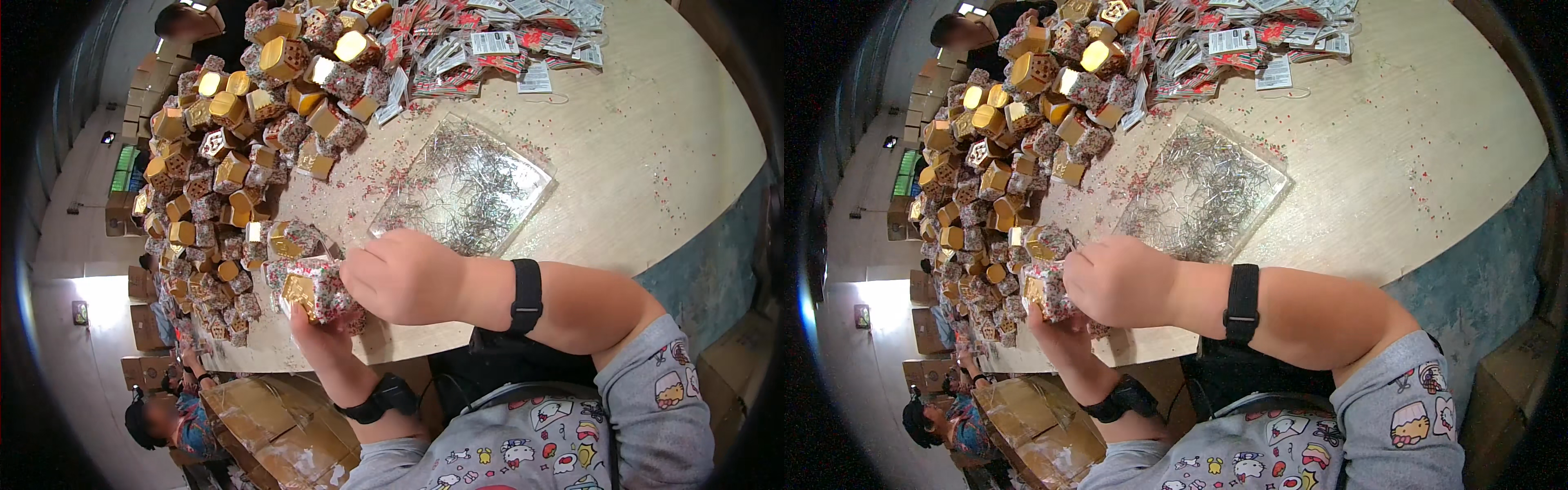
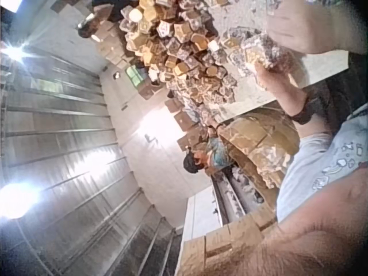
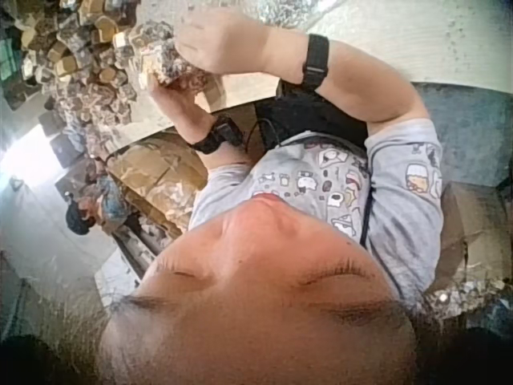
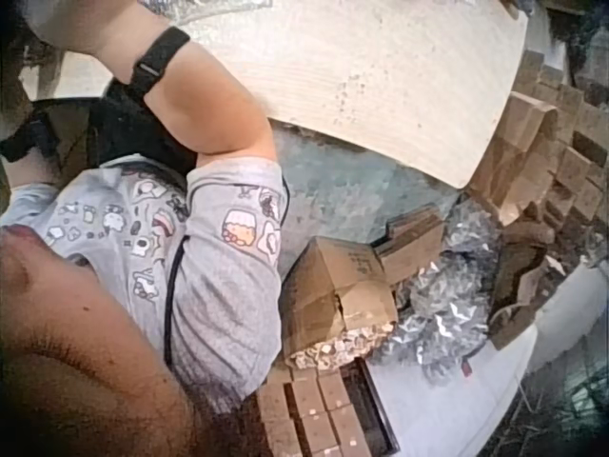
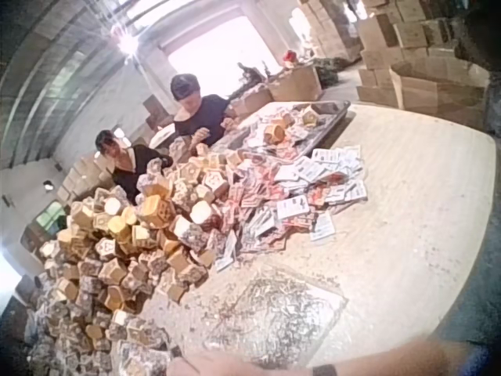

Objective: Placing small packets and stickers into hexagonal gift boxes and closing them.

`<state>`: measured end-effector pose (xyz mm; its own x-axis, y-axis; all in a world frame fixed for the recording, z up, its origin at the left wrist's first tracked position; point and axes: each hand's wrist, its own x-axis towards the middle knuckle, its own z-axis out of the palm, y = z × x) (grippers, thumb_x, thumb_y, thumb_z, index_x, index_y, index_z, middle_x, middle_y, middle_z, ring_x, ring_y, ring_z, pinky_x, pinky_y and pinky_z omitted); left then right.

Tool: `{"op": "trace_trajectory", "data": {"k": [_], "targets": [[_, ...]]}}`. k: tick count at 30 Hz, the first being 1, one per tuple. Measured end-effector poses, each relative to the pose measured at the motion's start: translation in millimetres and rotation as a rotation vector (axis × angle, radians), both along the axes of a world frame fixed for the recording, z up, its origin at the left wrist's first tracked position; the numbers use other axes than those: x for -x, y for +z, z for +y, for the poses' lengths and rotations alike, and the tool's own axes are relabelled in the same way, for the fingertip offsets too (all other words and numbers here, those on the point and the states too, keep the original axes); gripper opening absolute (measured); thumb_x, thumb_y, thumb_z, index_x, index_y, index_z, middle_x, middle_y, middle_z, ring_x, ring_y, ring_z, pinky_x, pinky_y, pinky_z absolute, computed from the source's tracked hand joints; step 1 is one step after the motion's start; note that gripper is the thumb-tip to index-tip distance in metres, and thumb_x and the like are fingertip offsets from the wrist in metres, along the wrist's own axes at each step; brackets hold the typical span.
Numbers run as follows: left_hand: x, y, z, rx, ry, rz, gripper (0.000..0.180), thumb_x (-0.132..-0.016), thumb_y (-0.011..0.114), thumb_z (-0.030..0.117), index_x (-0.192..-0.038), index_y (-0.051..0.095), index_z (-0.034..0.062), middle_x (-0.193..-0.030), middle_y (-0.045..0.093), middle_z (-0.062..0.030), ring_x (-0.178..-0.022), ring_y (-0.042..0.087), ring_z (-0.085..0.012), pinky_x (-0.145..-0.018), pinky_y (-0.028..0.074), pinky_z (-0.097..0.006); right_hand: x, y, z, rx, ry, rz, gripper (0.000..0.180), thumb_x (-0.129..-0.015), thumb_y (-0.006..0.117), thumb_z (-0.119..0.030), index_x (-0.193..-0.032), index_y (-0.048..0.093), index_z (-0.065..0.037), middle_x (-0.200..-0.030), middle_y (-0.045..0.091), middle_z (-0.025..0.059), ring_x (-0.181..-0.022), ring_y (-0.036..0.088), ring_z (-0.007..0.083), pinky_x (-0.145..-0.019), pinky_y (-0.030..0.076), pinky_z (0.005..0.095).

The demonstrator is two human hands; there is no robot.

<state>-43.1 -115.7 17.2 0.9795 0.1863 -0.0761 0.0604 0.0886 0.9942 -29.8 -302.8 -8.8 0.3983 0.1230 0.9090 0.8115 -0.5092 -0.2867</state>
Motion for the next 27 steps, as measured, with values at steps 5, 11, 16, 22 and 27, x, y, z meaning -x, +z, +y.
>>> {"op": "trace_trajectory", "data": {"k": [5,11,16,22,27], "targets": [[2,-1,7,-0.135,0.077,-0.214,0.055,-0.083,0.049,0.029,-0.132,0.035,0.0075,-0.11,0.056,-0.0158,-0.086,0.065,-0.0265,-0.053,0.059,-0.036,1,-4,5,-0.133,0.077,0.243,0.015,-0.072,0.061,-0.01,-0.084,0.061,-0.002,-0.077,0.056,0.0076,-0.066,0.059,0.0241,-0.056,0.049,0.033],[3,-4,9,0.009,0.119,-0.15,0.052,-0.086,0.05,0.038,-0.128,0.044,0.0074,-0.106,0.061,-0.0118,-0.077,0.064,-0.0206,-0.052,0.058,-0.036,-7,-3,5,-0.409,0.351,0.465,0.012,-0.079,0.065,-0.008,-0.09,0.066,-0.003,-0.079,0.063,0.0127,-0.072,0.062,0.0296,-0.063,0.05,0.0369],[5,-7,14,0.117,0.069,-0.098,0.052,-0.09,0.047,0.045,-0.125,0.048,0.0074,-0.1,0.064,-0.0088,-0.054,0.055,-0.0132,-0.052,0.058,-0.035,-5,4,-2,-0.431,0.469,0.645,0.015,-0.078,0.066,-0.008,-0.092,0.068,-0.003,-0.081,0.064,0.0137,-0.072,0.063,0.0294,-0.066,0.05,0.0359],[7,-3,15,0.257,-0.013,-0.059,0.053,-0.09,0.046,0.046,-0.124,0.048,0.0064,-0.096,0.065,-0.0085,-0.05,0.052,-0.0126,-0.049,0.054,-0.031,-6,6,-5,-0.367,0.482,0.681,0.016,-0.078,0.067,-0.009,-0.092,0.067,-0.002,-0.082,0.065,0.0139,-0.074,0.063,0.0301,-0.067,0.05,0.0356],[6,-7,17,0.159,0.009,-0.058,0.058,-0.087,0.045,0.05,-0.121,0.05,0.003,-0.092,0.065,-0.0091,-0.051,0.052,-0.013,-0.047,0.051,-0.027,-6,3,-3,-0.37,0.482,0.629,0.015,-0.078,0.066,-0.01,-0.092,0.068,-0.003,-0.08,0.064,0.0139,-0.075,0.063,0.0314,-0.067,0.05,0.0367]]}}
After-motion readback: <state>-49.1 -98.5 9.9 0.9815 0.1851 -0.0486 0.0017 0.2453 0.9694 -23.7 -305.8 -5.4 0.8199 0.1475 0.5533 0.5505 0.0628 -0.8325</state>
